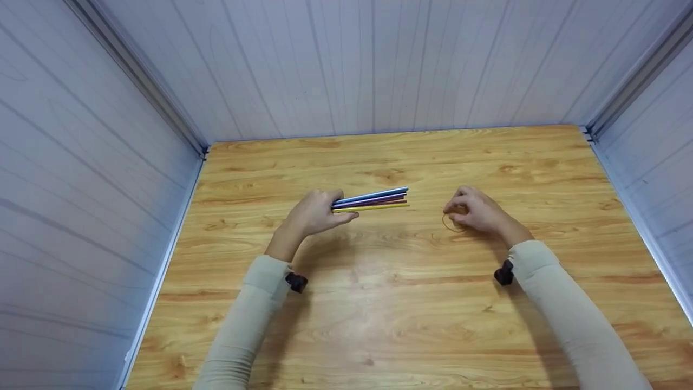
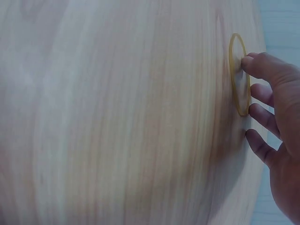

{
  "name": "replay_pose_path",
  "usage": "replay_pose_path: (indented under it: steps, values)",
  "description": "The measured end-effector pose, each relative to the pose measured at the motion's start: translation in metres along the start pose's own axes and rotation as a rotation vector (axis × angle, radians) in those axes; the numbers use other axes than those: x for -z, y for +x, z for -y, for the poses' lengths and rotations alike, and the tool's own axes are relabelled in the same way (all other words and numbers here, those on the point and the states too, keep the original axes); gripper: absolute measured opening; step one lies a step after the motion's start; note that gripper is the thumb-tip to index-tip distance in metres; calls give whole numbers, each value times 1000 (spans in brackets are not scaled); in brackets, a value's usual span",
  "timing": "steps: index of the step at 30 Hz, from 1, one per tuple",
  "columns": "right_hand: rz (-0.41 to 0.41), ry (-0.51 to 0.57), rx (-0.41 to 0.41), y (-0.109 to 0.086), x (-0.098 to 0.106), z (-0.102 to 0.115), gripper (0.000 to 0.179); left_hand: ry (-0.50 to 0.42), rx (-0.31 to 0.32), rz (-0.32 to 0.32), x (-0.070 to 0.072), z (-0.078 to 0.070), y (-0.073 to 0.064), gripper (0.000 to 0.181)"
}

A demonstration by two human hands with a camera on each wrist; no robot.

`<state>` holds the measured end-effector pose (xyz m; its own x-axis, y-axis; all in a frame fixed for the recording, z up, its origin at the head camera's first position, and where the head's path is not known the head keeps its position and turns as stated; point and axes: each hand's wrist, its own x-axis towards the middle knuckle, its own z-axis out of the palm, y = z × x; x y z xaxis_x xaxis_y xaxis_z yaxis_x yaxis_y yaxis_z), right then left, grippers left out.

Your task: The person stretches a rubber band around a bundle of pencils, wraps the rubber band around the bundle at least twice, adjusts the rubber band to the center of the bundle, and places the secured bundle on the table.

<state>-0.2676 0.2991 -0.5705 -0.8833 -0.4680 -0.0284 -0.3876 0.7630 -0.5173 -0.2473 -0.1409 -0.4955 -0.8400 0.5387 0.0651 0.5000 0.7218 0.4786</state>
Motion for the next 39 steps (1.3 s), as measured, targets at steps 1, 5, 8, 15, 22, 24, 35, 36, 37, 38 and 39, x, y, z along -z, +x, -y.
replay_pose_path:
  steps: [1, 5, 8, 15, 22, 24, 35, 36, 37, 38, 39]
  values:
    - [-4, -5, 5, 0, 0, -1, 12, 0, -3, 0, 0, 0, 0, 48]
    - [-38, -10, 51, 1, -2, -3, 8, -10, 2, 4, 0, 0, 1, 46]
    - [-87, -3, 114, 2, -7, -9, 9, -13, 5, 6, 0, 0, 2, 47]
    - [-157, 7, 209, 2, -17, -22, 15, -13, 2, 10, -1, 0, 2, 48]
    - [-136, 36, 128, -2, -9, -11, 13, -11, 11, 16, -2, 1, 1, 47]
    - [-122, 40, 88, -2, -4, -6, 12, -11, 14, 18, -2, 2, 1, 47]
    - [-200, 19, 74, 1, 31, 17, 12, -11, 22, 33, -2, 2, 0, 48]
    - [-219, 26, 82, 1, 33, 18, 11, -10, 21, 35, -2, 2, 0, 48]
    - [-234, 35, 82, 1, 34, 18, 10, -9, 22, 38, -3, 2, 0, 48]
    - [-249, 47, 82, 1, 34, 18, 9, -7, 24, 43, -3, 2, 0, 48]
    - [-263, 57, 77, 1, 34, 18, 9, -5, 25, 46, -3, 2, 0, 47]
